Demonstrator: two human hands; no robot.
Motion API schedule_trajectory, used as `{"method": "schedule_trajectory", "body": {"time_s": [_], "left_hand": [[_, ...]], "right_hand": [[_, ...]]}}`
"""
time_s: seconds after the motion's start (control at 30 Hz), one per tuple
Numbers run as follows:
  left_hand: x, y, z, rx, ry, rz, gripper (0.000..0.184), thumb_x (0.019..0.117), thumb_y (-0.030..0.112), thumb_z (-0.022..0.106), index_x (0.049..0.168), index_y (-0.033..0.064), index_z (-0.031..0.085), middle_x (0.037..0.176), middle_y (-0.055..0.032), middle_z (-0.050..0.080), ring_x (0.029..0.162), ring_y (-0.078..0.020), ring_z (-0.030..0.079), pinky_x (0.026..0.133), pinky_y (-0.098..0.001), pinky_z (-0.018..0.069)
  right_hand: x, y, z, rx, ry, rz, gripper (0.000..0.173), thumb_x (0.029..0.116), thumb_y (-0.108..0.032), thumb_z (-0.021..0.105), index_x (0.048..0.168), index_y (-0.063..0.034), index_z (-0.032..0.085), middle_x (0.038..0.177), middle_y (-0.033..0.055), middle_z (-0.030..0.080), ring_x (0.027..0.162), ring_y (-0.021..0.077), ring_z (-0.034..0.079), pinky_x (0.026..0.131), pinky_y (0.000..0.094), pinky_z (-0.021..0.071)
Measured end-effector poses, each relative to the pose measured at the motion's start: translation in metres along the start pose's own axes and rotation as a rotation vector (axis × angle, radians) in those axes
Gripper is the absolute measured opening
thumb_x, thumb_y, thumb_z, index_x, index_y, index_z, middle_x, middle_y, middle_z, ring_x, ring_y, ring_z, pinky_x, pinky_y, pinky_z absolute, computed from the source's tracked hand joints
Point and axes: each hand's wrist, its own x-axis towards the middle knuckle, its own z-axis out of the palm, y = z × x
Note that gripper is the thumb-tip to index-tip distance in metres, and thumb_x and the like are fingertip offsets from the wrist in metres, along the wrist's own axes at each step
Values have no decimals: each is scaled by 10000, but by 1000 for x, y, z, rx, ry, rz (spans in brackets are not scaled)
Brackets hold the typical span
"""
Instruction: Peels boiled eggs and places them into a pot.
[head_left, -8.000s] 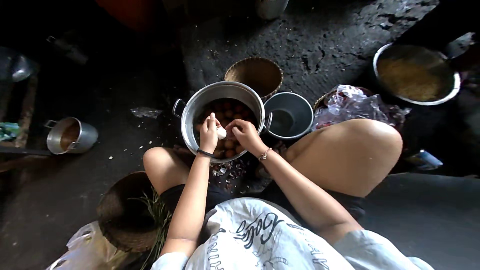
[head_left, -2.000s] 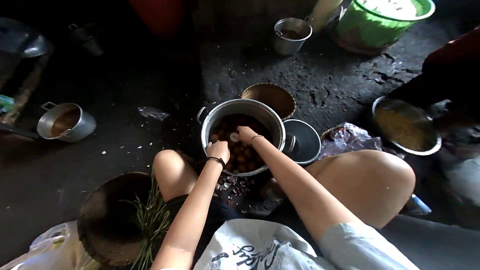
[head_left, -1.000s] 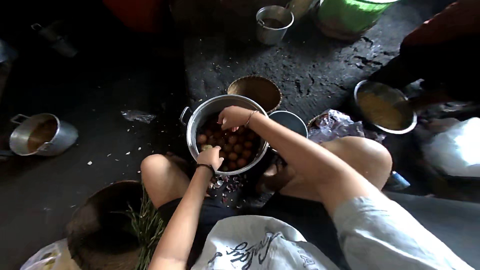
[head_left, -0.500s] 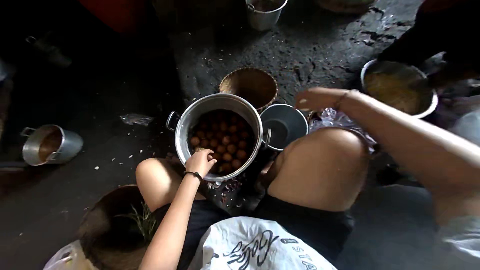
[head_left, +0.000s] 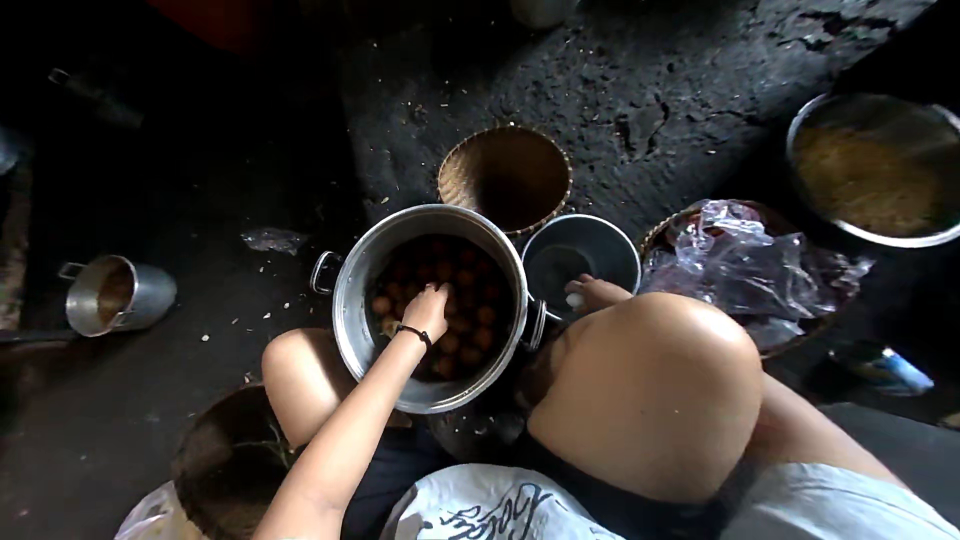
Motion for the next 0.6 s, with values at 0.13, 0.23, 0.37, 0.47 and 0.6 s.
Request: {"method": "schedule_trajectory", "body": {"time_s": [0.13,0.23,0.37,0.47,0.6], "left_hand": [[-12,-12,-1,-169,130,3,687,835,391,809,1394,81,557,1307,-207,624,1220,-364,611,1021,-566,490],[-34,-21,-7,-524,160,76,534,876,339,812,1293,68,616,1196,-189,671,1097,-323,662,971,-543,519],[-69,-25,-8,-900,185,229,361,980,292,694,1233,45,622,1025,-145,674,880,-236,642,820,-446,539],[-93,-24,-14,-1059,221,264,372,1046,309,566,1295,33,600,1085,-155,676,934,-228,659,873,-435,552],[-123,-45,-3,-776,250,155,546,1063,481,489,1360,36,596,1207,-184,689,1130,-305,663,1024,-533,499]], "right_hand": [[-30,-9,-86,180,362,-222,395,973,-220,714,1310,-24,651,1311,293,607,1189,481,608,1005,677,478],[-111,-89,-176,172,411,-458,316,1022,-172,644,1279,9,631,1233,221,655,1111,351,666,987,544,533],[-168,-206,-179,103,181,-798,508,882,-175,816,1337,-71,616,1262,146,641,1089,253,674,927,433,592],[-161,-269,-119,-29,68,-786,568,901,-218,803,1407,-80,585,1330,210,582,1144,340,632,963,522,547],[-141,-290,-75,11,98,-743,378,1005,-117,632,1358,9,582,1303,223,620,1187,336,626,1052,499,488]]}}
